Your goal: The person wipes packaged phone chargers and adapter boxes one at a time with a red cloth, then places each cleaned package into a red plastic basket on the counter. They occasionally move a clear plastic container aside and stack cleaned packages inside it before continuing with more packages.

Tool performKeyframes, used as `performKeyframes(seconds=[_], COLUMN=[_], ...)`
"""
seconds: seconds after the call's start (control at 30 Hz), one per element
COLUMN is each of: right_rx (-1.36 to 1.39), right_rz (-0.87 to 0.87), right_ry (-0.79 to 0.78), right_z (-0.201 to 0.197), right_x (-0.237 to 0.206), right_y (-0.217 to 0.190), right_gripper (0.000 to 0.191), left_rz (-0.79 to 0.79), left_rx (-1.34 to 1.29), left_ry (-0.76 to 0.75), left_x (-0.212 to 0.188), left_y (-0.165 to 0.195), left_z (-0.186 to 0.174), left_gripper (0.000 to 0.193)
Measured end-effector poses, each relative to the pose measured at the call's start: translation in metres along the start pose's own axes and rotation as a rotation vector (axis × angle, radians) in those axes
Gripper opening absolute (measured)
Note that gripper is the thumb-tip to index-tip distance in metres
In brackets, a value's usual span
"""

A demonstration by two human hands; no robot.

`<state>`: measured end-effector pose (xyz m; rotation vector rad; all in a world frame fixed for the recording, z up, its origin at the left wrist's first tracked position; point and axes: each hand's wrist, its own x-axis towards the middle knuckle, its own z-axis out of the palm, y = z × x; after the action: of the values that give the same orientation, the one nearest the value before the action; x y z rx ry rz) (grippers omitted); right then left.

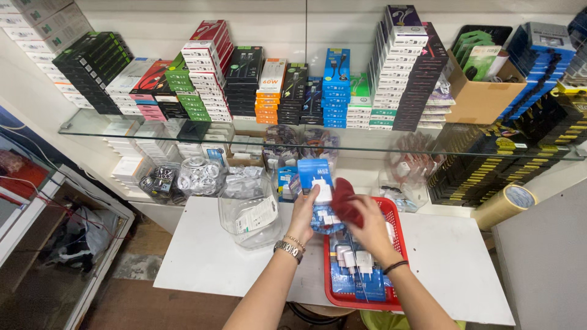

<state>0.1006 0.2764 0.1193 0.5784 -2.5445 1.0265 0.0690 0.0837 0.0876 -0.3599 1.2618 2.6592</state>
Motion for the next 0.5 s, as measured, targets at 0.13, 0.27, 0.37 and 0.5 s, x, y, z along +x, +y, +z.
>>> performKeyframes(seconds=[0.13,0.27,0.37,0.5], right_rx=[1.308,1.366,1.139,1.268], right_rz=[0.834,0.850,0.735,0.764], right_ry=[0.120,0.089,0.343,0.651], right_z=[-0.006,0.008,0.020,0.037], right_x=[0.017,0.028,0.040,0.042], right_y=[0.052,0.067,0.062,0.049], right_gripper=[0.032,0.030,0.032,0.032], left_rz=[-0.101,-0.175,-0.216,-0.005], left_rx=[0.579,0.603,0.216,-0.149], left_ry=[-0.283,-0.552,-0.528,-0.296], left_x=[-0.007,-0.004,-0.011,-0.032], left_y=[0.019,0.026,0.020,0.001], left_z=[0.001,0.007,0.005,-0.003], left_gripper=[0.048,0.048,0.047,0.045])
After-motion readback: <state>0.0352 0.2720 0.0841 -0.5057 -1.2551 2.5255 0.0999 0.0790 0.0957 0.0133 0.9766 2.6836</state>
